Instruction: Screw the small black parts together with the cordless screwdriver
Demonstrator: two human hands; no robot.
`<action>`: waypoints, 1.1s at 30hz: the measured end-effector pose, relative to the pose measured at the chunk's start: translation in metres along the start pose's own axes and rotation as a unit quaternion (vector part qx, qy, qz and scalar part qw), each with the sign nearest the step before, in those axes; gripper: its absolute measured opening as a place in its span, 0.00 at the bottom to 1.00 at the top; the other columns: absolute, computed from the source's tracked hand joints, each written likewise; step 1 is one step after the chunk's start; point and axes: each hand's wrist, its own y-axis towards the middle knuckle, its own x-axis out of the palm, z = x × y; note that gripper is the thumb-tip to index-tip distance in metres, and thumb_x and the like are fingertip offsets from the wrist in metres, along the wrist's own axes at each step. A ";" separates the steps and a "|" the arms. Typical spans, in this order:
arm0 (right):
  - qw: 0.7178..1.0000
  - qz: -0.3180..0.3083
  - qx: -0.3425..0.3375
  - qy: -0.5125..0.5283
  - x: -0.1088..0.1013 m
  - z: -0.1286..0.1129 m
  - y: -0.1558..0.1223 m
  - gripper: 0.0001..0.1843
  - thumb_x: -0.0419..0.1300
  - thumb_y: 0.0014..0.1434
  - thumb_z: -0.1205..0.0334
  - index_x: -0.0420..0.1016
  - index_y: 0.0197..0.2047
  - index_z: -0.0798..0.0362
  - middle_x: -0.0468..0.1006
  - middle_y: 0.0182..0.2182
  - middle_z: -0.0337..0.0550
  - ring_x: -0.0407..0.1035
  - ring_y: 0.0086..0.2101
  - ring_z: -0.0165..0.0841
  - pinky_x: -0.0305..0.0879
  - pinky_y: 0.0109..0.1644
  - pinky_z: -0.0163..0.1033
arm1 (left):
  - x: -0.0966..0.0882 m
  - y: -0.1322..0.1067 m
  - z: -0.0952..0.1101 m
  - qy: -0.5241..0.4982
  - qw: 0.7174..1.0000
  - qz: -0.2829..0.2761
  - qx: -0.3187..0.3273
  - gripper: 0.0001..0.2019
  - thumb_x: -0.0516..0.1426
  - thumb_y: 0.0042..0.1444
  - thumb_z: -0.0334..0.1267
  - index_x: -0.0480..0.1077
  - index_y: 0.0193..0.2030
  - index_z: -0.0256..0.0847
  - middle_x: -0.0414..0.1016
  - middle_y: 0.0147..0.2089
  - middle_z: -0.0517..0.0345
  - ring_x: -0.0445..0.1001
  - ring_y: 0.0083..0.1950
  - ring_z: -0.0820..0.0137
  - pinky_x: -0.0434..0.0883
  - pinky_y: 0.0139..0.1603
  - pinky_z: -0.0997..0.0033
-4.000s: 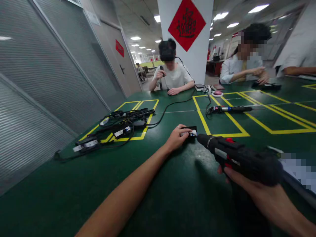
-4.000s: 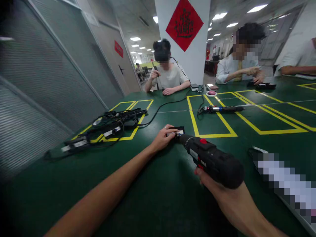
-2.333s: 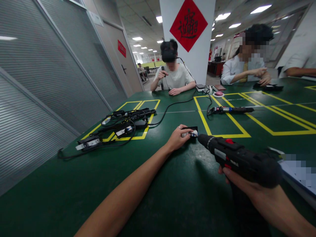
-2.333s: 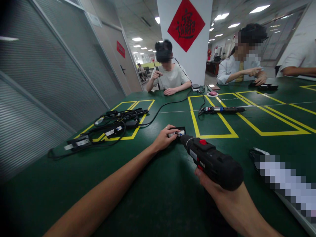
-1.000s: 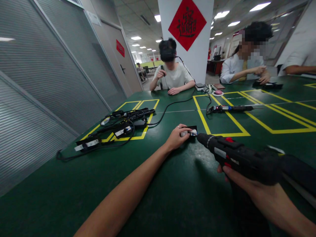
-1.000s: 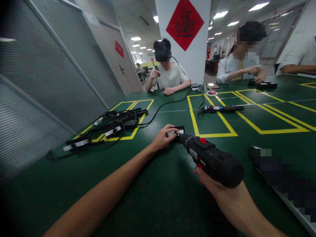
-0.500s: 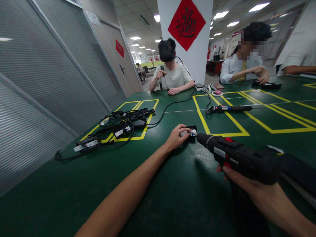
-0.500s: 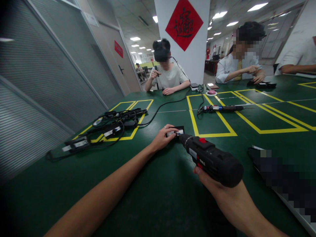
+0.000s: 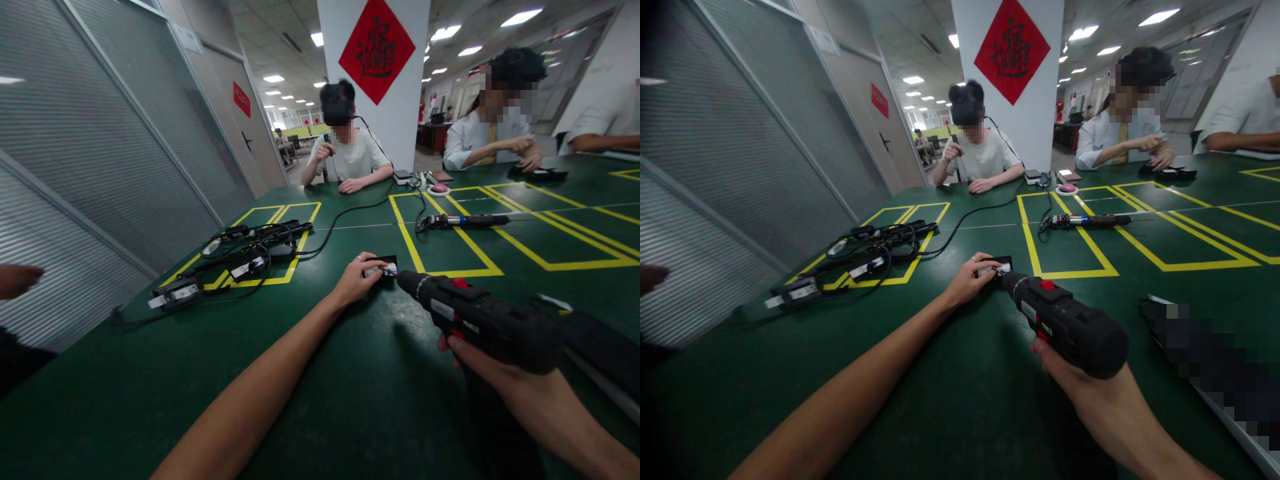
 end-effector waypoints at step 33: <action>0.997 0.043 -0.032 0.054 0.001 0.002 -0.001 0.16 0.69 0.43 0.54 0.81 0.37 0.48 0.85 0.32 0.41 0.79 0.36 0.44 0.76 0.42 0.45 | 0.000 -0.001 0.003 -0.019 1.000 0.013 0.002 0.12 0.53 0.59 0.36 0.76 0.45 0.41 0.70 0.51 0.51 0.69 0.53 0.66 0.65 0.60 0.62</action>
